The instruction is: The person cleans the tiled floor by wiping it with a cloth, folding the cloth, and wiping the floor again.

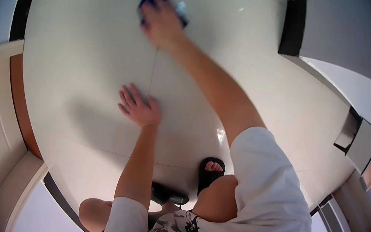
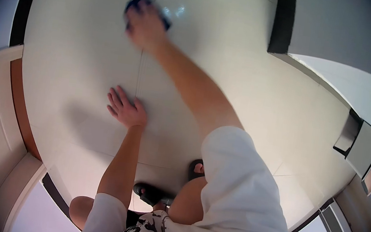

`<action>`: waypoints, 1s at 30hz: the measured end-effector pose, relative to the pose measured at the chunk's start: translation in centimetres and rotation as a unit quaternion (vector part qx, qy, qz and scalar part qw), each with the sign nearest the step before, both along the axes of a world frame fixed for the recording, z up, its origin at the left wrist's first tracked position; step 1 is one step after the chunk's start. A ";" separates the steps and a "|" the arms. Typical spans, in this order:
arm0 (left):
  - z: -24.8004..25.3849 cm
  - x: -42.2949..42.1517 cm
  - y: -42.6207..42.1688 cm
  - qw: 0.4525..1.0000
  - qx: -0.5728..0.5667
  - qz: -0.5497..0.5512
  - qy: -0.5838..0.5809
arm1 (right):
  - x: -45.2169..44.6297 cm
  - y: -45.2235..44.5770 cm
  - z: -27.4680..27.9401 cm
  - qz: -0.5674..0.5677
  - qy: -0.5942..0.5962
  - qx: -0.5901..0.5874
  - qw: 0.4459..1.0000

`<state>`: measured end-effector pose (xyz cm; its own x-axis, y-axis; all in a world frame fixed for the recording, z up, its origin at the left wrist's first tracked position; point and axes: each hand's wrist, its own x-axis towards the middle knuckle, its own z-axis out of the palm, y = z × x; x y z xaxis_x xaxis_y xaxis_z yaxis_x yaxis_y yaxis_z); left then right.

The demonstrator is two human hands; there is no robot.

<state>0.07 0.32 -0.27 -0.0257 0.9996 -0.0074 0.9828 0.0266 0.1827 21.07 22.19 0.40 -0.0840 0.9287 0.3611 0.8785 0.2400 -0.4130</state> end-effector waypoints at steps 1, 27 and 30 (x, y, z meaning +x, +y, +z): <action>-0.2 -0.1 0.0 1.000 0.003 0.000 0.001 | -2.2 -2.7 1.0 0.048 -0.041 -0.034 0.997; 0.6 0.6 -0.1 1.000 -0.016 0.003 0.006 | 14.0 -33.4 -0.5 -0.365 -0.049 -0.027 0.929; 0.5 0.3 0.0 1.000 -0.010 0.001 0.006 | 3.2 -28.4 2.4 -0.235 0.017 -0.141 0.962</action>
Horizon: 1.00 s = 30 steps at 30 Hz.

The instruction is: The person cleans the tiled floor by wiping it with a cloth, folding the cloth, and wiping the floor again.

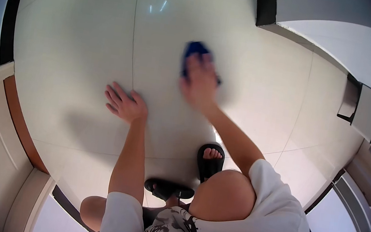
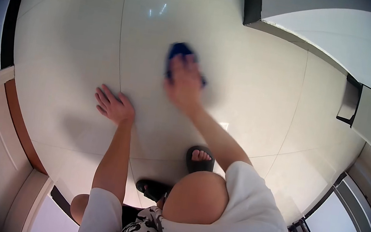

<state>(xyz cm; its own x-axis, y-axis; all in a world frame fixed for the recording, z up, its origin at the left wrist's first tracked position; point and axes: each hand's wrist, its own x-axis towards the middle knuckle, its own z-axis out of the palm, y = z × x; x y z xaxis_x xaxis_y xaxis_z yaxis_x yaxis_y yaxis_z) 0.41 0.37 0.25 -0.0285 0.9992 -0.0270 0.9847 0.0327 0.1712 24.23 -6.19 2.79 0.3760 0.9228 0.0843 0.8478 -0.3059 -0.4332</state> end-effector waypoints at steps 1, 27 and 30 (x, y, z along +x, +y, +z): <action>-0.3 -0.1 0.0 1.000 0.005 -0.002 -0.003 | -3.5 0.5 0.1 0.061 0.002 -0.006 0.998; -0.3 -6.4 -1.5 0.957 0.135 0.079 -0.243 | -7.5 3.4 -1.2 0.213 -0.066 -0.004 0.975; 0.9 -12.2 -6.1 0.948 0.150 0.205 -0.191 | -13.4 -0.1 -0.6 0.348 -0.031 -0.031 0.936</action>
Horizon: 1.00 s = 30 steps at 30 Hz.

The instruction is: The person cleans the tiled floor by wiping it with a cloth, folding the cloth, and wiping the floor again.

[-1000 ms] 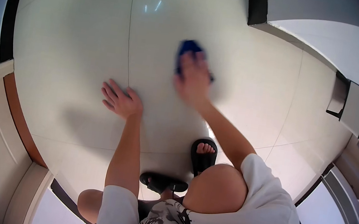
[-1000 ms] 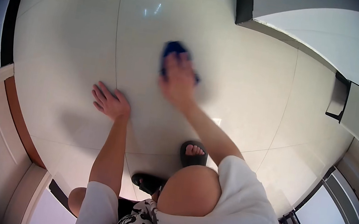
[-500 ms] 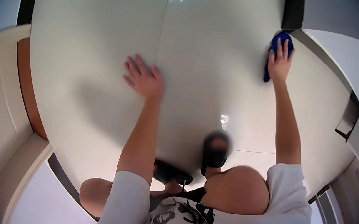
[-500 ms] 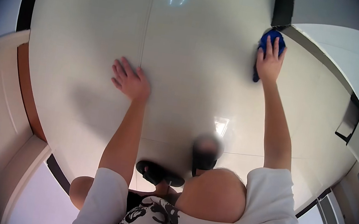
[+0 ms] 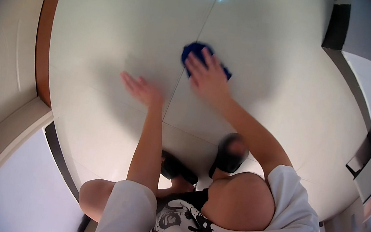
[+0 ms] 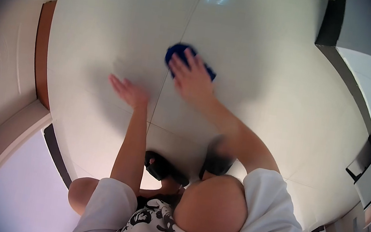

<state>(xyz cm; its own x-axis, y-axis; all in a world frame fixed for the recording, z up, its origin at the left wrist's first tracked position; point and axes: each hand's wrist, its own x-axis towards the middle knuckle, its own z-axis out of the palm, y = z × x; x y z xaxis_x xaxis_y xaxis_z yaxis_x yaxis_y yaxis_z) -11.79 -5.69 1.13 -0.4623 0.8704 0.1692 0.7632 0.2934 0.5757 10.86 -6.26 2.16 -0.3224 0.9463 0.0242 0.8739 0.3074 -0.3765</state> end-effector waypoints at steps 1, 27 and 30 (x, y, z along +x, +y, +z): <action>-0.2 -1.8 -1.9 0.998 -0.025 0.044 0.028 | -1.7 -1.5 0.2 0.055 0.006 -0.014 0.998; -2.1 -9.0 -15.6 0.945 -0.259 0.159 0.122 | -10.9 12.6 -2.4 -0.012 0.100 0.097 0.990; -2.1 -9.1 -15.7 0.948 -0.253 0.154 0.118 | -18.8 7.6 -1.7 0.148 0.124 0.063 0.979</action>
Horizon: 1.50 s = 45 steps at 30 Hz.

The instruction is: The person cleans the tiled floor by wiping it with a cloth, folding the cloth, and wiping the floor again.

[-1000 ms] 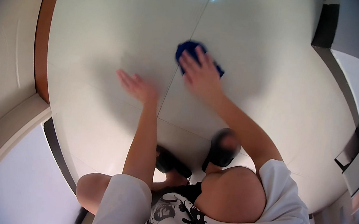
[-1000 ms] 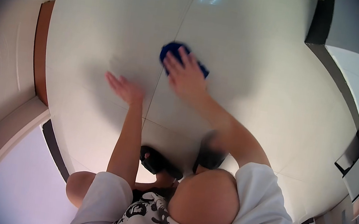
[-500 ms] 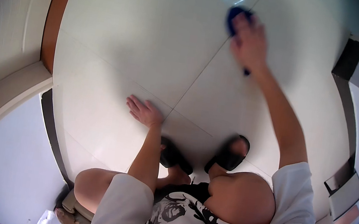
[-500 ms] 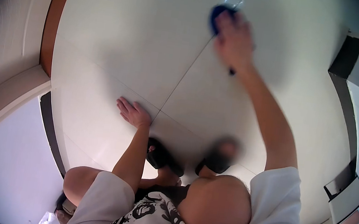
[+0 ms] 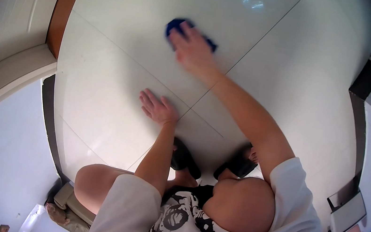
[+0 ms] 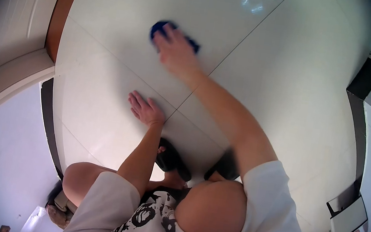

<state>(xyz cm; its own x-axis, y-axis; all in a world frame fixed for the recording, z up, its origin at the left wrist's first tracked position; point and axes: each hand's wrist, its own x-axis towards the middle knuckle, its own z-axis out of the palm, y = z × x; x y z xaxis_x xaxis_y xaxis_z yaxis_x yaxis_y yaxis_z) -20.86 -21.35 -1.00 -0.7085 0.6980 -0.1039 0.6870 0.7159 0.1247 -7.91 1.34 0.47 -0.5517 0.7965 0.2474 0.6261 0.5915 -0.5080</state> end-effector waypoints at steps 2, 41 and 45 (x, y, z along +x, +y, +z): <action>0.2 -0.1 -0.2 1.000 0.004 -0.002 -0.001 | -3.0 -3.0 0.2 0.130 -0.063 0.048 0.988; 0.9 0.3 0.2 1.000 0.015 -0.014 -0.021 | 30.0 0.9 -0.8 -0.287 -0.204 0.071 0.933; 0.8 0.2 0.1 1.000 0.007 -0.015 -0.014 | 38.1 -12.4 -0.1 -0.468 -0.217 0.026 0.856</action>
<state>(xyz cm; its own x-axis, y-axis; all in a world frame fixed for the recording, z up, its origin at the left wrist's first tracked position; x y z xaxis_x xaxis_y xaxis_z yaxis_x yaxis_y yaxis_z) -20.69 -21.22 -0.17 -0.6840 0.7204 -0.1143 0.7042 0.6931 0.1540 30.21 -11.02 0.37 0.2739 0.9342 0.2286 0.9613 -0.2586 -0.0949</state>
